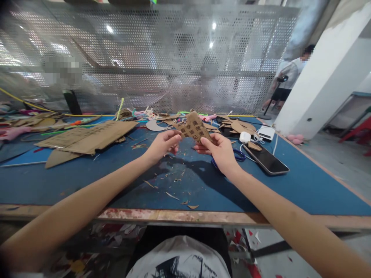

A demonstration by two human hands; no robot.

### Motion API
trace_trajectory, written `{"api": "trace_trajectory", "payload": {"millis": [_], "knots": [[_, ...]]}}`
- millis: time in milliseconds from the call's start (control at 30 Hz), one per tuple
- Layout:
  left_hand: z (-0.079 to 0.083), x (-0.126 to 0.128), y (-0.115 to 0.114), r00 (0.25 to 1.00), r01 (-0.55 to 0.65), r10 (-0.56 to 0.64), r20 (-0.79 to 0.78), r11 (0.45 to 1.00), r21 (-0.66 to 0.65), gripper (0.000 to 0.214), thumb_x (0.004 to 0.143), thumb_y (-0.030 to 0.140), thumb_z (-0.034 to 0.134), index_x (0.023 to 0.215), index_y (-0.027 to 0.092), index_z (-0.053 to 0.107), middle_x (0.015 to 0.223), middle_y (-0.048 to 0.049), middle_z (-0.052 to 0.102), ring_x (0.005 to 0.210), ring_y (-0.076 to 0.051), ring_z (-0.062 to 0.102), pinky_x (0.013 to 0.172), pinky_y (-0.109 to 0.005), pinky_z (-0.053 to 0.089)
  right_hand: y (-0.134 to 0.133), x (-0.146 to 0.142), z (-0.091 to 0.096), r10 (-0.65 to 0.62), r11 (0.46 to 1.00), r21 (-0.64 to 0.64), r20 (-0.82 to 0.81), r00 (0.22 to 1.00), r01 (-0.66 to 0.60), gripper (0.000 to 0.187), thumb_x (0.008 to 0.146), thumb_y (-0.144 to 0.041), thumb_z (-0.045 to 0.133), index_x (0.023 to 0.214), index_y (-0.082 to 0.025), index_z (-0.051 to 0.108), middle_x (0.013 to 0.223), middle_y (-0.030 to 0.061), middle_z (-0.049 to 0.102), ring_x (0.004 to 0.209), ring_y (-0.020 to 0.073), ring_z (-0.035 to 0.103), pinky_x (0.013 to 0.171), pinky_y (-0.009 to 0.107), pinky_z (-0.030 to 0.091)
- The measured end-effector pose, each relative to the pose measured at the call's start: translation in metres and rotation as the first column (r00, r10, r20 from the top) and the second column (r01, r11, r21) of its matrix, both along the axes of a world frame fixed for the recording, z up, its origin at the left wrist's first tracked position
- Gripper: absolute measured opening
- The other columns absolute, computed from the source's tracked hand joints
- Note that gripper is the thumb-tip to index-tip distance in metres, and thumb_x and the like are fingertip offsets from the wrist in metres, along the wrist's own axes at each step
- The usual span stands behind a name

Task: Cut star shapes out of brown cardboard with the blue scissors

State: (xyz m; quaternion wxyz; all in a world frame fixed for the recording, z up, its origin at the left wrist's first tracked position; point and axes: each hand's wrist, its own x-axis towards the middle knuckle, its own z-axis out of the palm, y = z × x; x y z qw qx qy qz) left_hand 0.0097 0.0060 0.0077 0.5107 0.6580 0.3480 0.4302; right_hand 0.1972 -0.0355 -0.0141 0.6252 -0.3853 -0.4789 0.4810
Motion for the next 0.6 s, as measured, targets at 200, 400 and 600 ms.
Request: {"api": "trace_trajectory", "payload": {"millis": [200, 400, 600], "knots": [[0.003, 0.001, -0.001, 0.982, 0.045, -0.021, 0.187, 0.991, -0.123, 0.041, 0.062, 0.044, 0.078, 0.086, 0.015, 0.063, 0.077, -0.0032, 0.071, 0.064, -0.012, 0.067, 0.052, -0.020, 0.052, -0.011, 0.021, 0.021, 0.208, 0.977, -0.154, 0.556, 0.805, -0.146, 0.037, 0.079, -0.046, 0.064, 0.103, -0.020, 0.054, 0.090, 0.0074, 0.073, 0.080, 0.0210, 0.071, 0.073, 0.035, 0.057], [0.006, -0.007, 0.008, 0.950, -0.160, 0.155, 0.272, 0.987, -0.004, 0.033, 0.069, 0.042, 0.074, 0.079, 0.015, 0.059, 0.058, 0.0029, 0.061, 0.043, -0.006, 0.054, 0.043, -0.018, 0.045, -0.006, 0.060, 0.025, 0.154, 0.988, -0.152, 0.982, -0.108, 0.029, 0.030, 0.071, -0.040, 0.068, 0.087, -0.016, 0.061, 0.090, 0.0119, 0.070, 0.082, 0.0272, 0.066, 0.068, 0.033, 0.047], [0.012, -0.012, 0.014, 0.920, -0.148, 0.159, 0.359, 0.987, -0.058, 0.024, 0.063, 0.023, 0.079, 0.069, 0.014, 0.057, 0.056, 0.0062, 0.050, 0.048, -0.002, 0.044, 0.045, -0.015, 0.038, -0.006, 0.062, 0.027, 0.167, 0.986, -0.162, 0.943, -0.287, 0.040, 0.037, 0.072, -0.028, 0.062, 0.106, -0.013, 0.061, 0.108, 0.0165, 0.067, 0.095, 0.0288, 0.064, 0.074, 0.031, 0.047]]}}
